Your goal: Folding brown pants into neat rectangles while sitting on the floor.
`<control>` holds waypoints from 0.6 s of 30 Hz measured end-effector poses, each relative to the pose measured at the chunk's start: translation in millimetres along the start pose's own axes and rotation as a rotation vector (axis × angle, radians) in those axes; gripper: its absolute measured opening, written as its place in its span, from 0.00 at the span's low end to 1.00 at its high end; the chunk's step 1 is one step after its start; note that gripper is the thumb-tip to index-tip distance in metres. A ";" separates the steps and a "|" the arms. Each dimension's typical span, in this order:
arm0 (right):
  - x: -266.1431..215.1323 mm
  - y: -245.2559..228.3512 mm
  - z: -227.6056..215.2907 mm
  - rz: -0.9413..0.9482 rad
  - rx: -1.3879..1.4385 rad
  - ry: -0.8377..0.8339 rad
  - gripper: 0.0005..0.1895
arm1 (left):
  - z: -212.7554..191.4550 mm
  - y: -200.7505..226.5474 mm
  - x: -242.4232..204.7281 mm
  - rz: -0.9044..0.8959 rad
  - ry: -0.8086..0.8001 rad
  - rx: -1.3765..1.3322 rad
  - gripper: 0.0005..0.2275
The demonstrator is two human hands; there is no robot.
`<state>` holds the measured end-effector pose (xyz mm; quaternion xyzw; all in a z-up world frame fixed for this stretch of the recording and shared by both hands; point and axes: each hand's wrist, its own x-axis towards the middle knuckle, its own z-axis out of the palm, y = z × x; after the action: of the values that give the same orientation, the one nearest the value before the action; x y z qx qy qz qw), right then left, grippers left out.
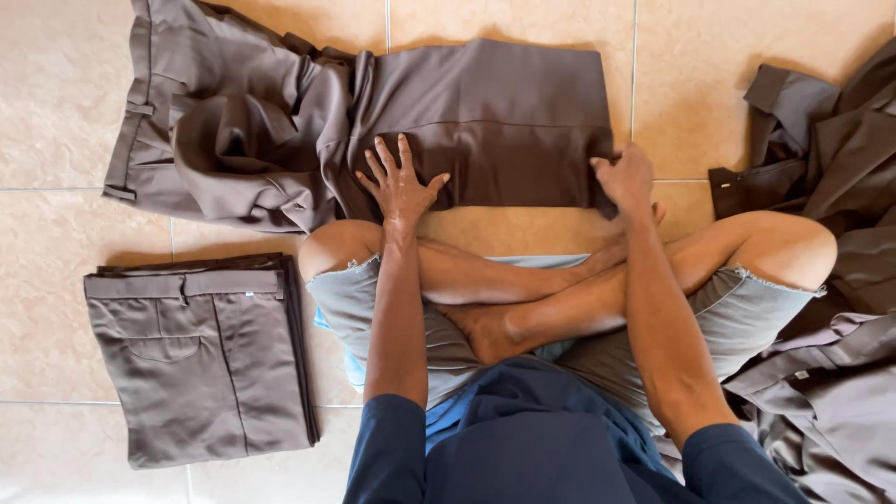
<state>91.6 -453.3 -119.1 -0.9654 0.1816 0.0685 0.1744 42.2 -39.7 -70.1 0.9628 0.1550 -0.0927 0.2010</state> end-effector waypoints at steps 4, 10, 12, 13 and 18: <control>-26.7 -55.7 -53.6 -0.380 0.438 0.359 0.13 | -12.0 0.2 -7.8 -0.055 -0.112 0.078 0.51; -39.8 -35.7 -78.1 -0.277 0.250 0.663 0.38 | 48.6 -28.9 14.4 0.044 0.102 0.244 0.58; -34.7 -28.2 -64.9 -0.113 0.127 0.562 0.53 | 35.7 -23.0 9.7 0.060 0.153 0.256 0.59; -40.2 -40.2 -67.7 -0.224 0.088 0.549 0.50 | 18.1 -14.5 6.1 0.003 -0.014 0.180 0.56; -71.4 -76.3 -67.9 -0.511 -0.054 0.095 0.28 | -0.2 -3.8 1.0 -0.057 -0.197 0.098 0.52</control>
<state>58.8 -387.9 -18.2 -0.9863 -0.0622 -0.0185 0.1517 41.8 -36.0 -71.6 0.9529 0.1572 -0.2000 0.1654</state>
